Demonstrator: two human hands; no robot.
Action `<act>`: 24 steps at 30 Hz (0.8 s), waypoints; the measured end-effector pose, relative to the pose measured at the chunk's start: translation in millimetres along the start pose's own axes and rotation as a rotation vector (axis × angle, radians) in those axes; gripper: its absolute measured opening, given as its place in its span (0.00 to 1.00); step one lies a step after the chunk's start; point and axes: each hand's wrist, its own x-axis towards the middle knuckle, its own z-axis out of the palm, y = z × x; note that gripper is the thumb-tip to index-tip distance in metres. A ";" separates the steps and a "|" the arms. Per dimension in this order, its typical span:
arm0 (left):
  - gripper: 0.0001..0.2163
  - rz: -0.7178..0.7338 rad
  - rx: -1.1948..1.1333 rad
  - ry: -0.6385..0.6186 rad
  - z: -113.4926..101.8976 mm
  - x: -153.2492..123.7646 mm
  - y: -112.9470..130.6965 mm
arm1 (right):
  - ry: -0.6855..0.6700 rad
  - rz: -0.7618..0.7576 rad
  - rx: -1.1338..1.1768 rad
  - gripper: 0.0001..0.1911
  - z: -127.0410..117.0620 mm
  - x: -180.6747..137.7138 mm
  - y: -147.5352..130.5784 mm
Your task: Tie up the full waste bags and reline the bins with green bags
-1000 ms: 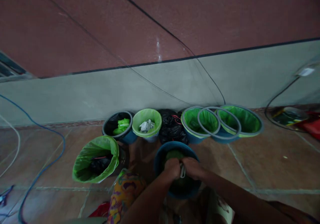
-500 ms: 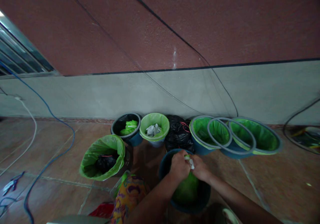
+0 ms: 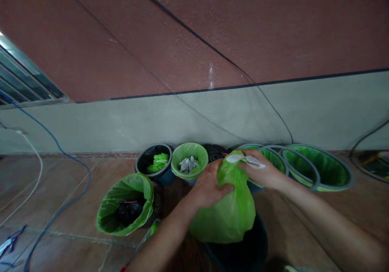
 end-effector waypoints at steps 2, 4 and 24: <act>0.32 -0.001 0.032 0.064 1.1 15.6 -7.5 | 0.081 -0.010 0.041 0.03 -11.1 24.3 -14.1; 0.29 -0.041 0.048 0.109 3.2 33.8 -14.9 | 0.147 -0.052 0.091 0.04 -17.9 50.0 -20.9; 0.33 -0.430 0.262 -0.130 100.8 96.8 -160.9 | 0.159 0.169 -0.492 0.40 54.1 113.8 193.7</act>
